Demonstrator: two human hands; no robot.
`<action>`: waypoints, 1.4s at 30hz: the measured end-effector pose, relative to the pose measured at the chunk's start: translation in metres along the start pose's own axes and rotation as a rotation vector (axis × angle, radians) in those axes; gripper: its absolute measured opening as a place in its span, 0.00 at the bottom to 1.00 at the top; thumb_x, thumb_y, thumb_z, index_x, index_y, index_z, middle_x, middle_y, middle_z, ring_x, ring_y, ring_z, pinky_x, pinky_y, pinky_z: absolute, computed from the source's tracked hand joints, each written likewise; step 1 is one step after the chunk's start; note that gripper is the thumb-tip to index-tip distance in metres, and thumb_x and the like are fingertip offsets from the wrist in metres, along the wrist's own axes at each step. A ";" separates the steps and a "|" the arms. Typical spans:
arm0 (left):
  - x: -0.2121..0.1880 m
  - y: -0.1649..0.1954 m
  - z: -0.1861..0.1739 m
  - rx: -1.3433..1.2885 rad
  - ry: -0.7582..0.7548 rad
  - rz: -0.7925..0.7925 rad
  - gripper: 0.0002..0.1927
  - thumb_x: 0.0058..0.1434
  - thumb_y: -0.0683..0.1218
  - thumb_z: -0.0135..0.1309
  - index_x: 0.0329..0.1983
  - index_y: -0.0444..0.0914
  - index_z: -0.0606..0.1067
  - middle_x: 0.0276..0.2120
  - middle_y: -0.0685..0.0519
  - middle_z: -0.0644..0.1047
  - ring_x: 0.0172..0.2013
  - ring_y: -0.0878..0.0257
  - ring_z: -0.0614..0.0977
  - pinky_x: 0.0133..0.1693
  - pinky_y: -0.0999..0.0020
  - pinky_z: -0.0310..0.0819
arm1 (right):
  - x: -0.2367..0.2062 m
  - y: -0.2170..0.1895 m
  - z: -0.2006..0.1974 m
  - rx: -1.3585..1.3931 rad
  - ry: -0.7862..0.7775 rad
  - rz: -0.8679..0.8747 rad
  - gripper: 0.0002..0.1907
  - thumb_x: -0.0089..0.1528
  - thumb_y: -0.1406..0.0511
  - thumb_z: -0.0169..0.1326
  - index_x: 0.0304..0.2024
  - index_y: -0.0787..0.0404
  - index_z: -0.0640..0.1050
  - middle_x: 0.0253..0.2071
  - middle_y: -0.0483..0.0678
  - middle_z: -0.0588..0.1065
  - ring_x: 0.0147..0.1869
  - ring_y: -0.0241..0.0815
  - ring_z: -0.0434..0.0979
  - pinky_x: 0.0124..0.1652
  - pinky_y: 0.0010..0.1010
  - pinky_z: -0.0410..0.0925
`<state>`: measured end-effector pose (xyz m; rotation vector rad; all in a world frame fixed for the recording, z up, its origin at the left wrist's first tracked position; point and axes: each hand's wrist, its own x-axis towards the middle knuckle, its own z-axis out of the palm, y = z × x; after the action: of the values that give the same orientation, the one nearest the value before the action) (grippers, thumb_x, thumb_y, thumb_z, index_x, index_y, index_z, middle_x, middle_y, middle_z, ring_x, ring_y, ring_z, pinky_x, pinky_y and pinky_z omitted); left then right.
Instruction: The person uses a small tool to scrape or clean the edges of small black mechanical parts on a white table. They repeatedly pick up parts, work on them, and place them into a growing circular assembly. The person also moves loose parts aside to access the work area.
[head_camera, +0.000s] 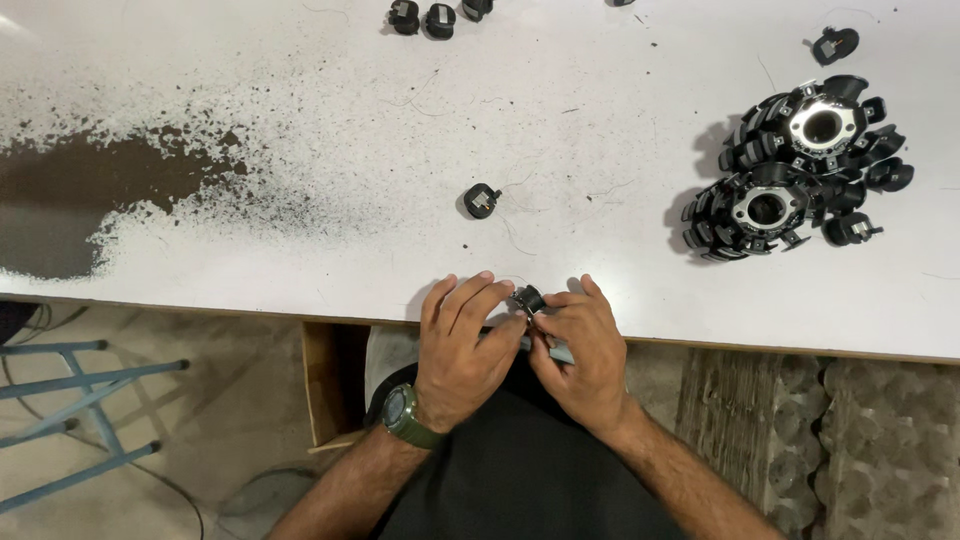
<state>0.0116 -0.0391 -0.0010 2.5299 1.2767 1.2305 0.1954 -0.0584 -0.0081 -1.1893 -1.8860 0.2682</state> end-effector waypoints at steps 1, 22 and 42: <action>0.001 0.000 0.000 -0.001 0.011 -0.007 0.09 0.59 0.43 0.66 0.42 0.42 0.81 0.56 0.52 0.75 0.62 0.54 0.73 0.65 0.46 0.61 | 0.000 0.000 -0.001 0.006 -0.006 -0.001 0.16 0.54 0.75 0.64 0.43 0.62 0.76 0.41 0.50 0.78 0.54 0.49 0.80 0.70 0.60 0.61; 0.003 -0.004 0.000 -0.209 -0.112 -0.273 0.05 0.58 0.41 0.61 0.38 0.40 0.79 0.49 0.53 0.82 0.60 0.56 0.77 0.69 0.46 0.54 | -0.015 0.009 0.009 0.022 -0.013 -0.125 0.21 0.56 0.77 0.63 0.48 0.59 0.73 0.39 0.47 0.76 0.62 0.47 0.78 0.74 0.57 0.54; 0.013 -0.004 -0.008 -0.077 -0.113 -0.284 0.21 0.53 0.51 0.66 0.47 0.35 0.79 0.64 0.43 0.68 0.69 0.47 0.63 0.70 0.36 0.41 | 0.016 0.003 -0.020 -0.159 -0.020 0.044 0.17 0.57 0.68 0.64 0.50 0.60 0.80 0.42 0.50 0.72 0.60 0.50 0.74 0.74 0.61 0.49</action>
<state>0.0079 -0.0301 0.0109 2.2332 1.4678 1.0394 0.2094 -0.0483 0.0111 -1.3400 -1.9288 0.1560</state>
